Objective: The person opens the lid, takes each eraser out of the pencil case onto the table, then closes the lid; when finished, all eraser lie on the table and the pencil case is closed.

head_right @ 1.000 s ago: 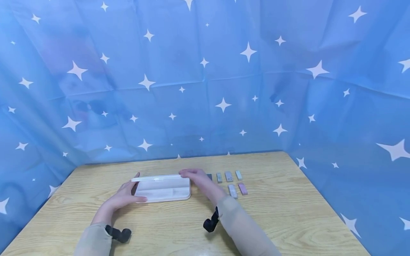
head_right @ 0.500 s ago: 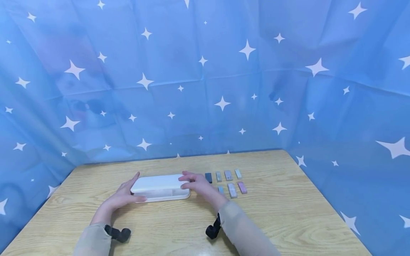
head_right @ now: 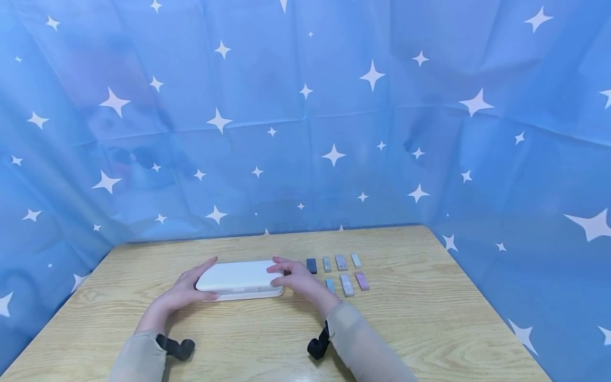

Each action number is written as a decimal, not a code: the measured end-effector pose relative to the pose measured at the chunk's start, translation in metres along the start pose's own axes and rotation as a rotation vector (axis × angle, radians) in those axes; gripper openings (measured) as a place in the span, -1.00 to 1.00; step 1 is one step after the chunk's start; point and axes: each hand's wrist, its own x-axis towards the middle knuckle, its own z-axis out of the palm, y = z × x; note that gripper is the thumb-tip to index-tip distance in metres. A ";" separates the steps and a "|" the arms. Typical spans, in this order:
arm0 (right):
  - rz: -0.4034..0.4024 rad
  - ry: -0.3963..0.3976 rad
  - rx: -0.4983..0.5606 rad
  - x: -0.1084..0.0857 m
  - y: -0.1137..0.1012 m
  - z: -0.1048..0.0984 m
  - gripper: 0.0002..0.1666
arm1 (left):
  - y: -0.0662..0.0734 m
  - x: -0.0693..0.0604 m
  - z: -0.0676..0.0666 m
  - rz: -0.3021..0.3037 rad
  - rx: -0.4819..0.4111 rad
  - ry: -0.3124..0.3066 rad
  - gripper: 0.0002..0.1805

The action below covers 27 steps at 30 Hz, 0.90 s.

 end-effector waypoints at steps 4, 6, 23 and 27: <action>-0.003 -0.003 -0.009 -0.002 -0.002 0.000 -0.64 | -0.001 -0.001 -0.001 0.011 -0.027 -0.013 0.01; -0.005 -0.002 -0.019 -0.002 -0.002 0.001 -0.65 | 0.000 -0.002 -0.001 0.024 -0.037 -0.019 -0.03; -0.024 0.009 -0.143 -0.002 0.001 0.004 -0.64 | 0.000 -0.005 -0.003 -0.004 -0.097 -0.046 -0.27; -0.020 0.012 -0.150 -0.002 0.000 0.004 -0.65 | 0.001 -0.004 -0.002 -0.016 -0.091 -0.038 -0.26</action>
